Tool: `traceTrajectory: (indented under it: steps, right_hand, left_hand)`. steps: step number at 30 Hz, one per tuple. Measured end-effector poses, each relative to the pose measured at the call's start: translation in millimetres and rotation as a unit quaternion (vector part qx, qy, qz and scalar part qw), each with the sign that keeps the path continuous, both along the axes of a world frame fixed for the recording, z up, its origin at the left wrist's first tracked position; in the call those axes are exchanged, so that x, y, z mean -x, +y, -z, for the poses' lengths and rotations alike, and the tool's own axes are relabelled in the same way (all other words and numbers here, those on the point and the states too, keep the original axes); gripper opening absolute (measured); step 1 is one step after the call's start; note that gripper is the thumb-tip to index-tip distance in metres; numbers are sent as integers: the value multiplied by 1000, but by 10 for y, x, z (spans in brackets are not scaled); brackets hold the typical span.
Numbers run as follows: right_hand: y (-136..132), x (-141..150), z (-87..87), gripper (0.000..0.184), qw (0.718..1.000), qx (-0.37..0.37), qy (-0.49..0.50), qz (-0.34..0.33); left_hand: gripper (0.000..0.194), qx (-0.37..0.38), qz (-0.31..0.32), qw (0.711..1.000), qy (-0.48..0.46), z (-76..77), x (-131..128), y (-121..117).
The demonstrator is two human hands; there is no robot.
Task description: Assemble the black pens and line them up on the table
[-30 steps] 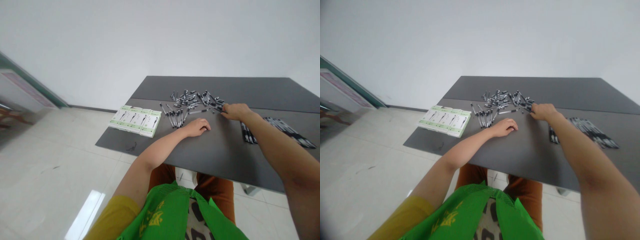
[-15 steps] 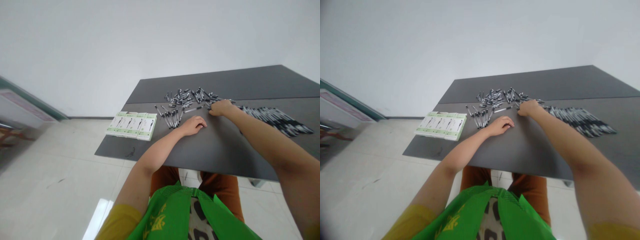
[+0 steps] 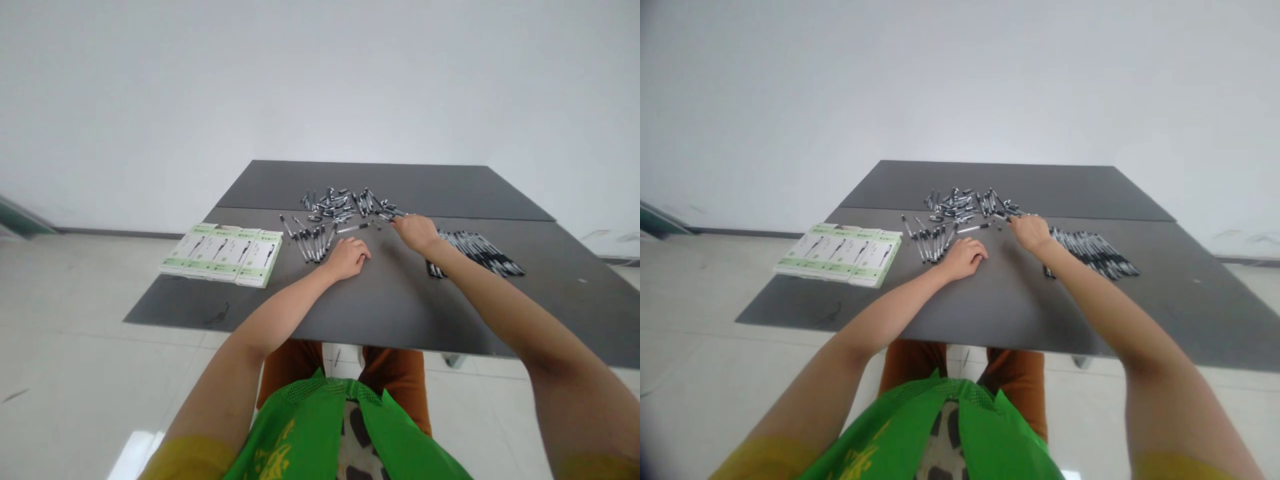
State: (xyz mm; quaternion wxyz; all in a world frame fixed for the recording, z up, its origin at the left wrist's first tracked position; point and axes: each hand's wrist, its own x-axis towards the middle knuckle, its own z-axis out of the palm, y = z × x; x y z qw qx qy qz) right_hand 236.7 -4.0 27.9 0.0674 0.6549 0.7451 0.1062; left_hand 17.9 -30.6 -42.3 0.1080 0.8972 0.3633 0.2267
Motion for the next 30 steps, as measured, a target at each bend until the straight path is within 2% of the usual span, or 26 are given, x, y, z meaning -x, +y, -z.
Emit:
traceTrajectory:
  steps: [5,10,14,17,19,22,25,27,30]
  right_hand:
    - [-315,-52,-85,44,985,-106,118,70]
    - [-565,37,-134,53,956,-161,226,89]
    - [-657,104,-76,57,918,-253,296,75]
    - [-685,142,-4,55,881,-341,317,87]
    - [-688,152,43,53,868,-367,320,96]
    - [-669,127,115,48,874,-349,323,100]
    - [-644,63,162,45,883,-303,329,146]
    - [-637,12,153,47,895,-251,322,179]
    - [-653,-57,78,49,911,-179,310,207]
  left_hand:
    - [23,-32,-120,992,23,-12,1,-108]
    - [24,-94,-156,981,62,-60,-105,-107]
    - [29,-123,-173,974,79,-124,-288,157]
    - [35,-129,-192,969,91,-143,-413,406]
    - [39,-137,-202,965,96,-133,-466,529]
    - [43,-141,-207,964,91,-103,-509,607]
    - [43,-112,-195,971,82,-84,-544,572]
    - [41,-95,-186,974,90,-83,-573,516]
    - [41,-110,-195,968,109,-86,-610,429]
